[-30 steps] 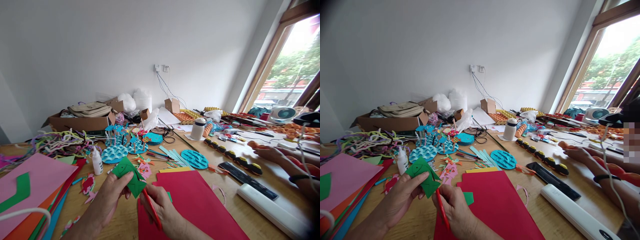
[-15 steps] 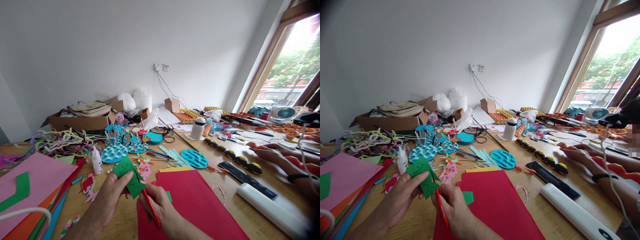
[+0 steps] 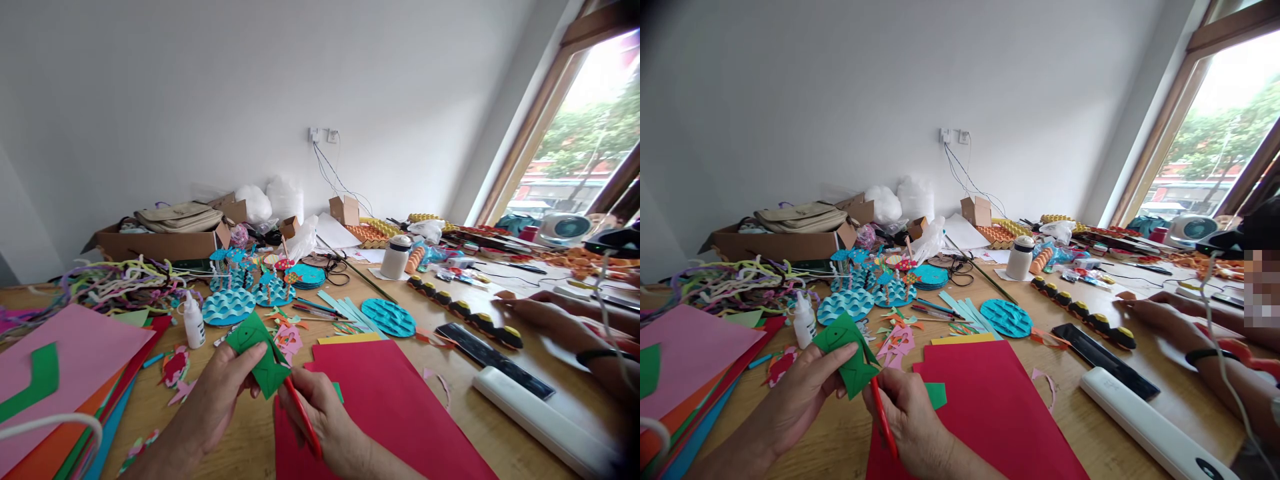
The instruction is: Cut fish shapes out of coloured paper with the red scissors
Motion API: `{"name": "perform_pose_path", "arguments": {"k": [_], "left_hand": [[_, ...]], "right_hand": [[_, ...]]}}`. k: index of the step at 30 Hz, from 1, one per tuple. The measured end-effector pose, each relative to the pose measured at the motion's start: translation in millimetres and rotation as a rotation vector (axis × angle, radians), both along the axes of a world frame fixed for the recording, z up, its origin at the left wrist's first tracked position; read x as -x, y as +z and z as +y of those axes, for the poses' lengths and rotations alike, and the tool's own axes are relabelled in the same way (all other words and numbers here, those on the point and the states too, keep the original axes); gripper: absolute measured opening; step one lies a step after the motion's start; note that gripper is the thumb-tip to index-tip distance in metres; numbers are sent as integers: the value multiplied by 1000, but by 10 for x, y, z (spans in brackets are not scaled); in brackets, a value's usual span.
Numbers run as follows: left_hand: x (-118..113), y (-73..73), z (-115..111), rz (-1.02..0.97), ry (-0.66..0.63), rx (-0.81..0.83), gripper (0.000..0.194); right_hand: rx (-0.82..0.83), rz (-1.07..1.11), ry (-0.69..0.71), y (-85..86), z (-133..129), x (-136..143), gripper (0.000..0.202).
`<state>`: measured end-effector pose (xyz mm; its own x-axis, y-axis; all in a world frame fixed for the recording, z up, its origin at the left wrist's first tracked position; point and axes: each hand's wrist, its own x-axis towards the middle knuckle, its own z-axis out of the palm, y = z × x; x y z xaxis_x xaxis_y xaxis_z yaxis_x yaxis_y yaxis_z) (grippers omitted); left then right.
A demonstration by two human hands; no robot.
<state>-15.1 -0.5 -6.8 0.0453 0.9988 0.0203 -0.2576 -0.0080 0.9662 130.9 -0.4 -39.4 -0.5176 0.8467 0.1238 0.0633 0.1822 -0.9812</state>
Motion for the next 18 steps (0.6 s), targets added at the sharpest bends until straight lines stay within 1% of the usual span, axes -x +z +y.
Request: {"name": "perform_pose_path", "arguments": {"k": [7,12,18], "left_hand": [[4,-19,20,-13,44,8,21],[10,-43,38,-5,81,-9,21],[1,4,19,13,48,-7,22]], "right_hand": [[-32,-28,-27,-12,1,-11,41],[-16,-48,-42,-48,10,3,36],[0,-35,-48,-26,0,17,39]]}}
